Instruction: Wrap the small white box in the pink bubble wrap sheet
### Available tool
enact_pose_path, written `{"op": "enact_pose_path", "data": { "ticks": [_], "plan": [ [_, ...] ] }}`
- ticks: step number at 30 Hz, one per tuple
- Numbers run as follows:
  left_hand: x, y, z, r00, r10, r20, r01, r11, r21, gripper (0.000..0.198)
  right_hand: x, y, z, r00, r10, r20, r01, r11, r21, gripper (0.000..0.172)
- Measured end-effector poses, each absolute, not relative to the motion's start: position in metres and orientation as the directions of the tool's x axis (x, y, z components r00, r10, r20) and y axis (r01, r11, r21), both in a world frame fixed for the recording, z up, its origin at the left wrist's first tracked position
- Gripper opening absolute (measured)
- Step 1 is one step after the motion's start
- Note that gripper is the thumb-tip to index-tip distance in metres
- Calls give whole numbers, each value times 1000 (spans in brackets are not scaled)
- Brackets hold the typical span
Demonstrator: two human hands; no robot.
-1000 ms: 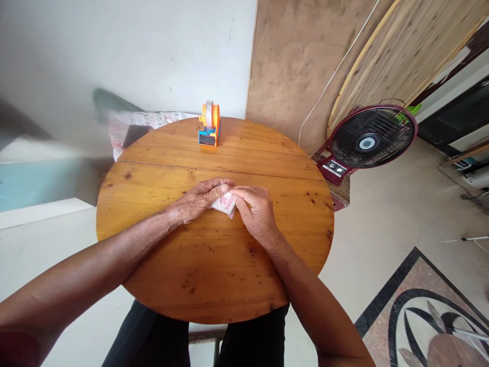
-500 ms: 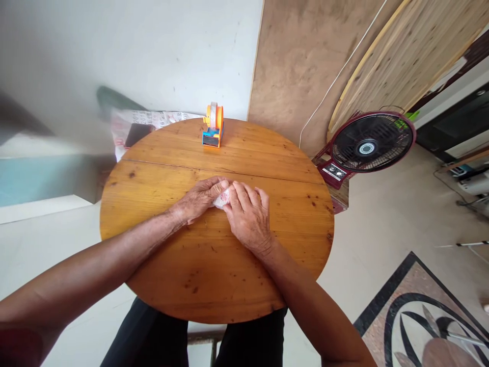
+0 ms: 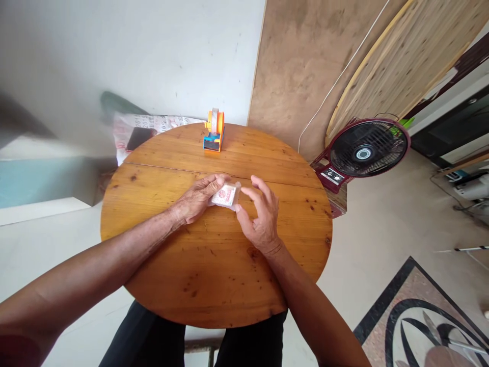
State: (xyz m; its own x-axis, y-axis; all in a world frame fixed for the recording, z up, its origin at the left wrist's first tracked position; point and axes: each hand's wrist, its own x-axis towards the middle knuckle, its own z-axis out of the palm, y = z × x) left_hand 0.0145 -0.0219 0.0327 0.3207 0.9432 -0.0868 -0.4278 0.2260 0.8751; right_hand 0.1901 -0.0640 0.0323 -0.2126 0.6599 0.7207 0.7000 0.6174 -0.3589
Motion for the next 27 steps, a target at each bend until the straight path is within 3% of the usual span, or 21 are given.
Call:
{"op": "enact_pose_path", "data": {
  "ticks": [3, 7, 20, 27],
  "plan": [
    [16, -24, 33, 339, 937, -83, -405, 225, 886, 56, 191, -58, 28, -202, 761, 616, 638, 579, -507, 58],
    [17, -26, 32, 365, 928, -68, -388, 218, 895, 54, 190, -54, 21, -236, 822, 518, 640, 533, -553, 75],
    [13, -24, 28, 427, 903, -56, -319, 208, 924, 43, 190, -59, 20, -251, 727, 639, 678, 603, -420, 64],
    [12, -26, 35, 425, 904, -35, -344, 197, 918, 44, 191, -61, 26, -209, 782, 587, 665, 554, -502, 66]
  ]
}}
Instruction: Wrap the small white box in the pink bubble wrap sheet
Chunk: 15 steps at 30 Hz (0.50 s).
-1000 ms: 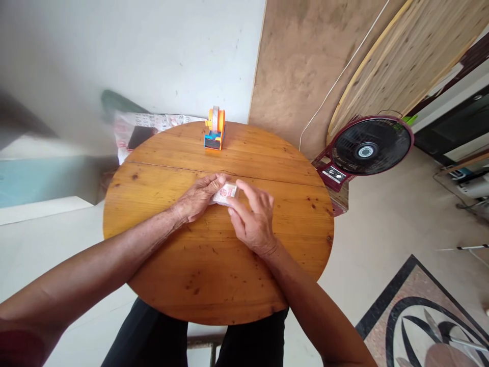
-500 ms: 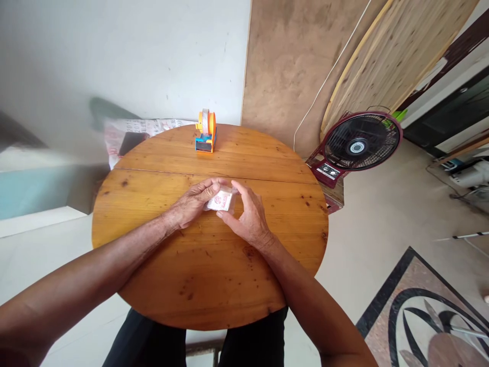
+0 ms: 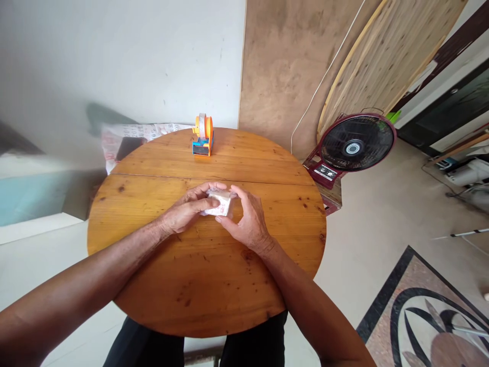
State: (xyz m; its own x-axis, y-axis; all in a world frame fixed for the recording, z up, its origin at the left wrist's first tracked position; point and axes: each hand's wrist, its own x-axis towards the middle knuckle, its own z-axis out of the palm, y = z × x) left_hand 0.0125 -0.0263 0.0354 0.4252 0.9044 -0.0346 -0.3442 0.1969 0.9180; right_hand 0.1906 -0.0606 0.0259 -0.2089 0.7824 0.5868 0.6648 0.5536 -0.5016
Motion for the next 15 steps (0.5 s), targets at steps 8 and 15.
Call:
{"op": "enact_pose_path", "data": {
  "ticks": [8, 15],
  "plan": [
    [13, -27, 34, 406, 914, -12, -336, 162, 928, 48, 205, -60, 38, -188, 806, 561, 572, 554, -605, 50],
    [15, -27, 27, 487, 873, 1, -287, 158, 945, 51, 207, -59, 43, -239, 731, 640, 634, 616, -467, 28]
  ]
}}
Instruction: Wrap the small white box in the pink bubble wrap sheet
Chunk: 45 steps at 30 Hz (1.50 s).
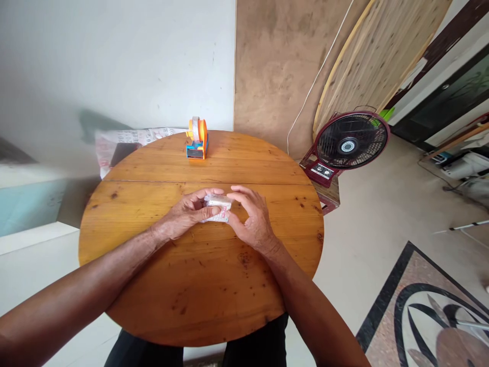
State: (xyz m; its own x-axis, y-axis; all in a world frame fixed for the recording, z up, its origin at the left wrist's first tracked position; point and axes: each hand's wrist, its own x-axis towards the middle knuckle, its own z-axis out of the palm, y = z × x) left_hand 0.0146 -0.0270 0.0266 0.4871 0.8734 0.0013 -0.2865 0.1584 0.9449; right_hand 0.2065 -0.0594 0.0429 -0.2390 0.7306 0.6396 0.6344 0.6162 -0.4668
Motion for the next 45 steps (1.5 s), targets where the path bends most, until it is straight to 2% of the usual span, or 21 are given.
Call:
{"op": "enact_pose_path", "data": {
  "ticks": [6, 9, 14, 17, 22, 27, 31, 40, 45],
  "plan": [
    [16, -29, 28, 518, 855, -36, -247, 189, 950, 55, 210, -59, 43, -220, 705, 674, 634, 628, -451, 23],
    [16, -29, 27, 531, 847, -34, -247, 193, 950, 53, 210, -59, 43, -196, 720, 666, 646, 606, -465, 13],
    [15, -30, 20, 561, 828, 14, -205, 123, 971, 48, 208, -60, 45, -195, 735, 649, 645, 595, -479, 12],
    [17, -33, 20, 568, 822, 36, -147, 59, 987, 49, 209, -61, 47, -171, 757, 631, 610, 584, -535, 12],
    [23, -39, 24, 543, 839, 28, -158, 70, 985, 59, 212, -63, 48, -100, 835, 542, 553, 499, -667, 12],
    [21, -38, 24, 546, 838, 16, -107, 50, 993, 48, 210, -66, 46, -87, 850, 519, 557, 473, -682, 13],
    [20, -37, 26, 529, 848, 4, -115, 67, 991, 47, 205, -68, 46, -116, 828, 549, 564, 510, -650, 13],
    [19, -33, 26, 456, 890, 5, -152, 72, 986, 48, 201, -64, 41, -264, 726, 636, 600, 639, -481, 16],
    [16, -29, 22, 490, 871, -44, -209, 166, 964, 48, 206, -59, 36, -352, 669, 655, 623, 690, -369, 19]
  ]
}}
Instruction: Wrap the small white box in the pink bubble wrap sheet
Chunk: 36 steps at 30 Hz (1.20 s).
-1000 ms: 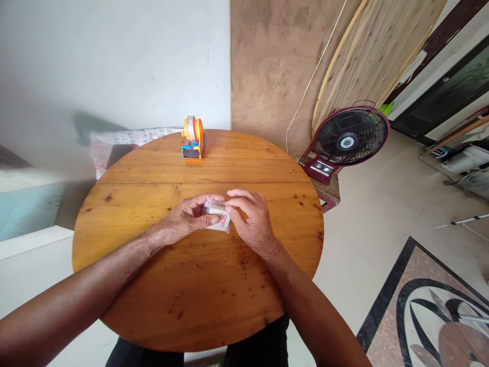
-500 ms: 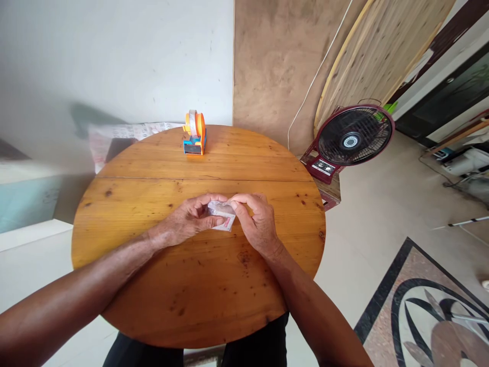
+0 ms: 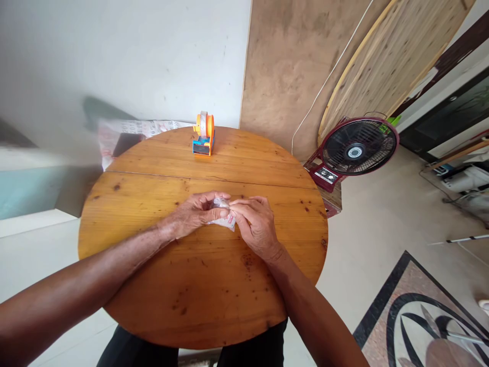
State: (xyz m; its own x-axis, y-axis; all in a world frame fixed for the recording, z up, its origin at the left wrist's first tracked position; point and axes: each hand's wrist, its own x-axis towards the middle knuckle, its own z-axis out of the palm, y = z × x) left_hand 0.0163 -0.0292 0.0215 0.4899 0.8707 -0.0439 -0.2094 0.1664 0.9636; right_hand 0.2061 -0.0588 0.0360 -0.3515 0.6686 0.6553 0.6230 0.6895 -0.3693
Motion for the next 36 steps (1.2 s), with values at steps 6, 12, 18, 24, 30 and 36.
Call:
{"op": "enact_pose_path", "data": {
  "ticks": [6, 12, 18, 24, 30, 36],
  "plan": [
    [16, -28, 25, 482, 864, -148, -238, 291, 926, 50, 211, -55, 37, -472, 635, 612, 673, 708, -216, 21],
    [12, -21, 21, 466, 866, -180, -229, 315, 921, 53, 206, -62, 42, -549, 649, 526, 733, 677, -69, 23],
    [12, -20, 28, 585, 797, -150, -319, 397, 861, 51, 198, -63, 41, -502, 656, 564, 787, 616, -16, 20],
    [13, -23, 24, 481, 857, -184, -287, 352, 891, 50, 201, -62, 39, -530, 609, 590, 772, 634, 39, 20],
    [11, -19, 30, 379, 902, -208, -365, 352, 862, 50, 209, -64, 40, -393, 571, 721, 678, 709, -192, 13],
    [8, -23, 41, 458, 881, -117, -396, 320, 861, 60, 209, -63, 46, -220, 838, 500, 552, 529, -644, 57]
  ]
}}
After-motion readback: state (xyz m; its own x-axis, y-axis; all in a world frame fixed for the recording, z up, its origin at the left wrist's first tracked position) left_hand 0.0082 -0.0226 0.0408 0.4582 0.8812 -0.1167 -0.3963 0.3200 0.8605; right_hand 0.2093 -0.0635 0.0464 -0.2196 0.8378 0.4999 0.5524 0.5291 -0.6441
